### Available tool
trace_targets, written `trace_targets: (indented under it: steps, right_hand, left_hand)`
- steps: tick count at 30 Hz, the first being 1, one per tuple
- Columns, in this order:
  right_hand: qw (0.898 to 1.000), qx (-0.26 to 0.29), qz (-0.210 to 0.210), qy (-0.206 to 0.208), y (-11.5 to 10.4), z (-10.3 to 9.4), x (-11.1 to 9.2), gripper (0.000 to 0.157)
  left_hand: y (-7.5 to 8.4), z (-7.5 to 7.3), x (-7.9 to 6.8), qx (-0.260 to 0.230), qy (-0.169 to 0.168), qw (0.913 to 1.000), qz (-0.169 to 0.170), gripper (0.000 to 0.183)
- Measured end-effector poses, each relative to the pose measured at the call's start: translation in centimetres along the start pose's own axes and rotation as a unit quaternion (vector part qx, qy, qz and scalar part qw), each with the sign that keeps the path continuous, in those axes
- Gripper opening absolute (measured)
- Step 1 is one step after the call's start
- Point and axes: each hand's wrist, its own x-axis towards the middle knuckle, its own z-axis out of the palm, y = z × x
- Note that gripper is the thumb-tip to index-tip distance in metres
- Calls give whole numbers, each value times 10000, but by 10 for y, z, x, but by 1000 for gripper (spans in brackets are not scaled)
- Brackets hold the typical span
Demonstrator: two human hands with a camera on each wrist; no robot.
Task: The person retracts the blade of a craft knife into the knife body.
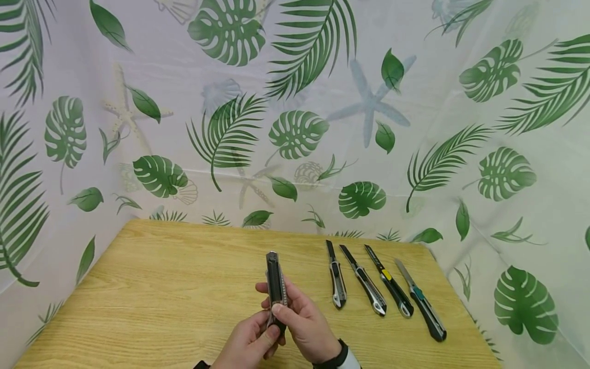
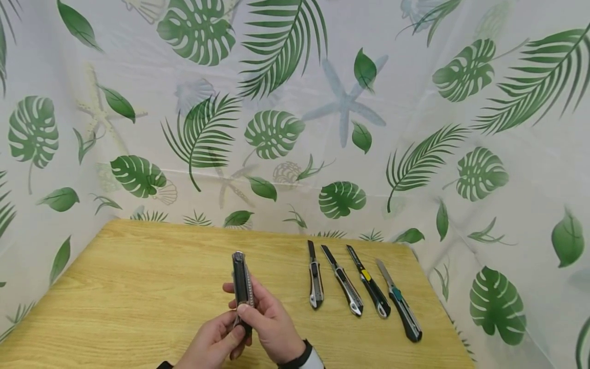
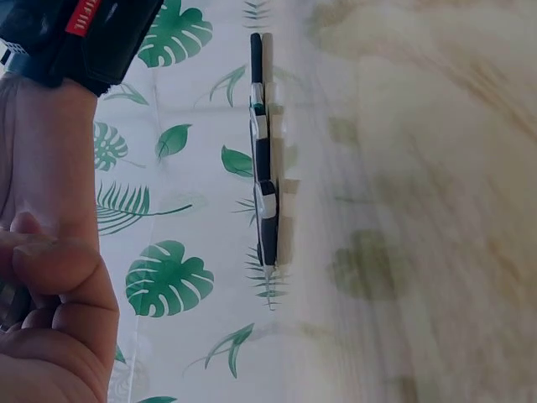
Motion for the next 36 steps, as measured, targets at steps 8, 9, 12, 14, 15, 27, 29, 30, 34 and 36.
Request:
trace_targets:
  steps: [8, 9, 12, 14, 15, 27, 29, 30, 34, 36]
  right_hand:
    - [9998, 107, 190, 1, 1, -3, 0, 58]
    - [9996, 72, 241, 97, 0, -3, 0, 56]
    - [9980, -141, 367, 500, -2, -5, 0, 49]
    - [9948, -334, 392, 882, -2, -7, -1, 45]
    - [9927, -431, 380, 1062, -2, -8, -1, 44]
    - [9727, -770, 575, 2114, 17, -6, 4, 37]
    - [9722, -807, 600, 2115, 18, -2, 5, 35]
    - [9721, -828, 590, 2114, 19, -1, 5, 34]
    - [9720, -848, 604, 2105, 21, 2, 6, 35]
    - [9730, -827, 663, 2052, 21, 1, 7, 37]
  left_hand:
    - [3, -2, -1, 158, -35, 9998, -70, 46]
    - [4, -3, -1, 254, -85, 9996, -68, 45]
    - [8, -10, -1, 602, -231, 9978, -184, 39]
    - [12, -16, -1, 808, -279, 9957, -345, 36]
    - [14, -19, -1, 936, -287, 9943, -429, 35]
    - [27, -13, -5, 4689, 1666, 8638, 795, 49]
    - [28, -6, -5, 5232, 1844, 8252, 1064, 46]
    - [28, -3, -5, 5414, 1925, 8099, 1180, 44]
    - [30, 2, -2, 5690, 2032, 7892, 1099, 35]
    - [32, -1, 1, 5659, 2063, 7936, 862, 31]
